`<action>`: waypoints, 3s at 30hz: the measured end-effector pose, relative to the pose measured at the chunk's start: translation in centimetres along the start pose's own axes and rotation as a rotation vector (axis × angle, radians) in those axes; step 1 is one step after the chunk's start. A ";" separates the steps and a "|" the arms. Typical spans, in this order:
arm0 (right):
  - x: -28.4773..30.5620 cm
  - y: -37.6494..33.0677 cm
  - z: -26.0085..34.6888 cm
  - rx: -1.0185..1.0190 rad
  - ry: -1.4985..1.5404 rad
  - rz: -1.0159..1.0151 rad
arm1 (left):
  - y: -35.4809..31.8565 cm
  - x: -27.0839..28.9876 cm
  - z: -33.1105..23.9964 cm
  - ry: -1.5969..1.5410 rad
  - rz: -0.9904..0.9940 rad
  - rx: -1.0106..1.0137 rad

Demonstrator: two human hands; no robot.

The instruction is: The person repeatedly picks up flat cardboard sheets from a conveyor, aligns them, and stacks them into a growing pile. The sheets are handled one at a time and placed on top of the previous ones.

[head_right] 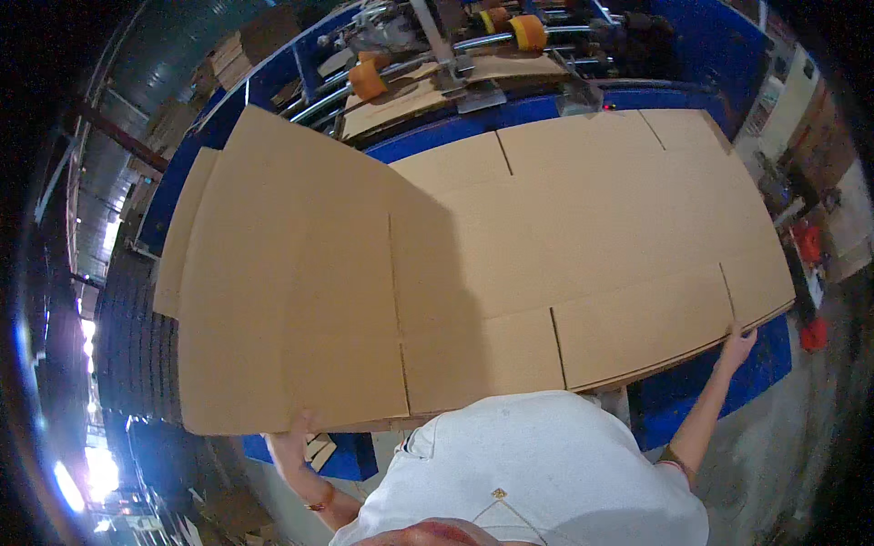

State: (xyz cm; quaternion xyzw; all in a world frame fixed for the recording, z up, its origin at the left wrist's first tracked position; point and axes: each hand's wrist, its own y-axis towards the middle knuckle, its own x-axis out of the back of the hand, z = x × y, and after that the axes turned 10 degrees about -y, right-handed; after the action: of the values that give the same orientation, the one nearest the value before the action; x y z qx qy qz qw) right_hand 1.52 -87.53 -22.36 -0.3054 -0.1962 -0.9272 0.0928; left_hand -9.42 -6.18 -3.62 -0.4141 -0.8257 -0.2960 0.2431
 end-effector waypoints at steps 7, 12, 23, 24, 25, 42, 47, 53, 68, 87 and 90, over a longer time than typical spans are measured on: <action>4.3 5.1 -4.7 -0.708 1.133 0.344 | 9.9 3.8 -4.8 -0.615 -0.139 0.088; 8.1 -5.6 13.1 -0.553 0.843 -0.006 | 10.1 0.2 -2.8 -0.422 -0.192 0.027; 3.3 -10.3 25.9 1.008 0.493 0.198 | 5.5 -13.0 0.2 -0.943 -0.118 -0.013; 2.3 -9.6 26.2 1.050 0.513 0.221 | 5.2 -14.4 -2.9 -0.884 -0.060 -0.091; 2.1 -10.0 26.6 1.123 0.487 0.249 | 4.6 -15.4 -5.7 -0.819 -0.022 -0.171; -3.0 -20.3 27.4 1.908 0.085 0.476 | 6.1 -21.5 -8.6 0.142 0.597 -0.669; -10.0 -19.5 31.5 1.809 0.140 0.443 | 13.1 -25.6 -9.0 0.197 0.488 -0.717; -19.0 -17.4 36.3 1.581 0.054 0.374 | 21.6 -31.2 -9.9 0.334 0.374 -0.706; -11.1 -13.2 27.6 1.224 -0.117 0.631 | 20.0 -7.0 15.5 0.756 -0.114 0.132; -10.7 -13.3 28.2 1.174 -0.142 0.585 | 24.5 -2.0 14.2 0.645 0.014 0.384; -10.6 -13.7 28.9 1.159 -0.126 0.609 | 25.1 1.5 16.1 0.526 0.019 0.512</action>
State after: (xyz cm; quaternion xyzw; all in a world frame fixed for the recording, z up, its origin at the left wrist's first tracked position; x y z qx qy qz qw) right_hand 21.32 -62.37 -11.68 -0.3017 -0.5739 -0.5838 0.4887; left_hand 8.06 17.88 -6.82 -0.2570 -0.7785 -0.1737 0.5456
